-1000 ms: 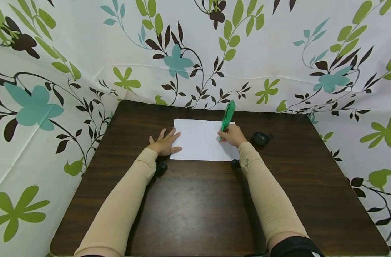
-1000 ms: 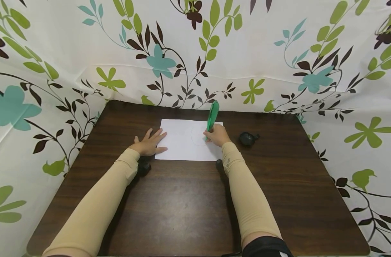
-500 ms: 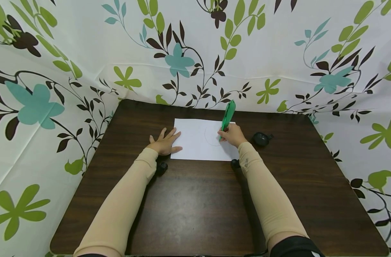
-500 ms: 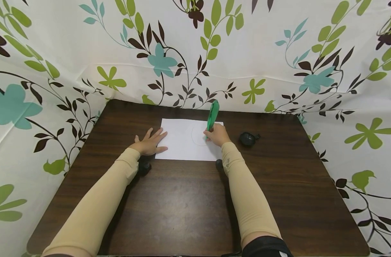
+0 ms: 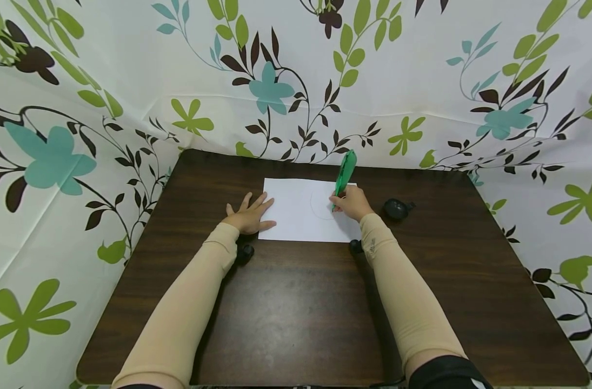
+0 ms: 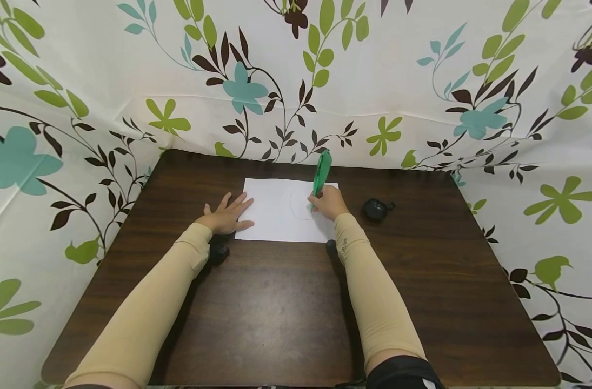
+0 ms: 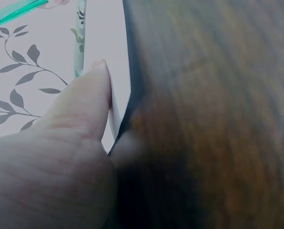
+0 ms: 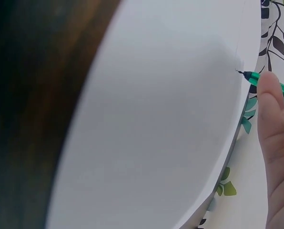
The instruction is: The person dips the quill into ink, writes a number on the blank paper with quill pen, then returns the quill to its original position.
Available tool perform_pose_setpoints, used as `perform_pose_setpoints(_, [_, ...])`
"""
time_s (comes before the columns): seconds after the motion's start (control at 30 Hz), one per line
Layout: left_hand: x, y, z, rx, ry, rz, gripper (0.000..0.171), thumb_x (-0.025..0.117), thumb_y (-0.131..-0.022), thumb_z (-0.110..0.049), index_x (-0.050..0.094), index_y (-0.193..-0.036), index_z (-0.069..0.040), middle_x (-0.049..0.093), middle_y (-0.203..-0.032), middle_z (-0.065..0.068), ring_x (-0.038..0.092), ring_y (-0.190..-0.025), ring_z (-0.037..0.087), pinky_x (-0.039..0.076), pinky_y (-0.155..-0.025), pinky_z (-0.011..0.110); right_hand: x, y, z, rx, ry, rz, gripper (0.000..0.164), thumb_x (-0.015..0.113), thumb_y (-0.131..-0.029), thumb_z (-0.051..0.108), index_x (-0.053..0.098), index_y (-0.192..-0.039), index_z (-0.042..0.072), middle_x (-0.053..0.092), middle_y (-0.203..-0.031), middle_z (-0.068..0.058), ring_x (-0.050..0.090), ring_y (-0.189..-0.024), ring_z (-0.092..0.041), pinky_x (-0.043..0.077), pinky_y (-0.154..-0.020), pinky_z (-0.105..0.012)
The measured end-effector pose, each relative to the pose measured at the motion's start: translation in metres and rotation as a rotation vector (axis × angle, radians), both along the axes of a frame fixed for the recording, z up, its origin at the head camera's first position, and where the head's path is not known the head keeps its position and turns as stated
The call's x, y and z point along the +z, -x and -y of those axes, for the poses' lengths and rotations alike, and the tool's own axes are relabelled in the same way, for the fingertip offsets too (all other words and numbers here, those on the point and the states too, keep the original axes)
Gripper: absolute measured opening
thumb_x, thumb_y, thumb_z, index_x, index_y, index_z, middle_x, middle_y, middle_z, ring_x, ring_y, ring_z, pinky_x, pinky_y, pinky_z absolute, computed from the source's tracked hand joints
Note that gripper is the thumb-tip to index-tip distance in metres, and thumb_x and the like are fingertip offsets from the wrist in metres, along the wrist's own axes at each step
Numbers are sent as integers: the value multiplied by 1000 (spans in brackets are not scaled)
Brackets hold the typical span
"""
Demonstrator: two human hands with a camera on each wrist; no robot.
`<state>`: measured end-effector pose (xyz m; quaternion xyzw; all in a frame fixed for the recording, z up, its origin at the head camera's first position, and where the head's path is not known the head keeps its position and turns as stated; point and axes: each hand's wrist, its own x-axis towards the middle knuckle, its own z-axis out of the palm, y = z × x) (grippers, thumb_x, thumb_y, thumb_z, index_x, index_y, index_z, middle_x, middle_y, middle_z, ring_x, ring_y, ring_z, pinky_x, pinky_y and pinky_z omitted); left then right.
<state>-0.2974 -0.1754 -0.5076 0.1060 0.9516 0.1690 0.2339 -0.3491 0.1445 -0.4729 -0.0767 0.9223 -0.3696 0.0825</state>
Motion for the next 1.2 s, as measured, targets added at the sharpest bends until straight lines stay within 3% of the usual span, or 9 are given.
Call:
perform_pose_setpoints(0.47, [-8,4,1,-1,-17,14,78,39,-92,-69,-4,-153,-44,-25,-156,-20,-32,-142,23,-18,-98,76,-2,0,1,1,34,-20,19,64,-94,22,67,-95,2,70,-81,-14,69,-72,-21,50,-59,-26])
perform_pose_setpoints(0.87, [-4,1,1,0,-22,19,79,39,-93,-67,-5,-153,-43,-25,-156,-19,-33,-142,23,-19,-97,76,-4,1,3,-5,33,-28,19,65,-94,23,68,-95,3,71,-79,-12,68,-68,-17,50,-58,-25])
perform_pose_setpoints(1.2, [5,-3,-1,2,-12,21,78,38,-93,-68,-5,-153,-42,-25,-157,-18,-32,-142,23,-19,-98,75,-2,2,6,2,26,-45,20,65,-94,22,68,-95,3,71,-79,-12,68,-69,-18,48,-57,-25])
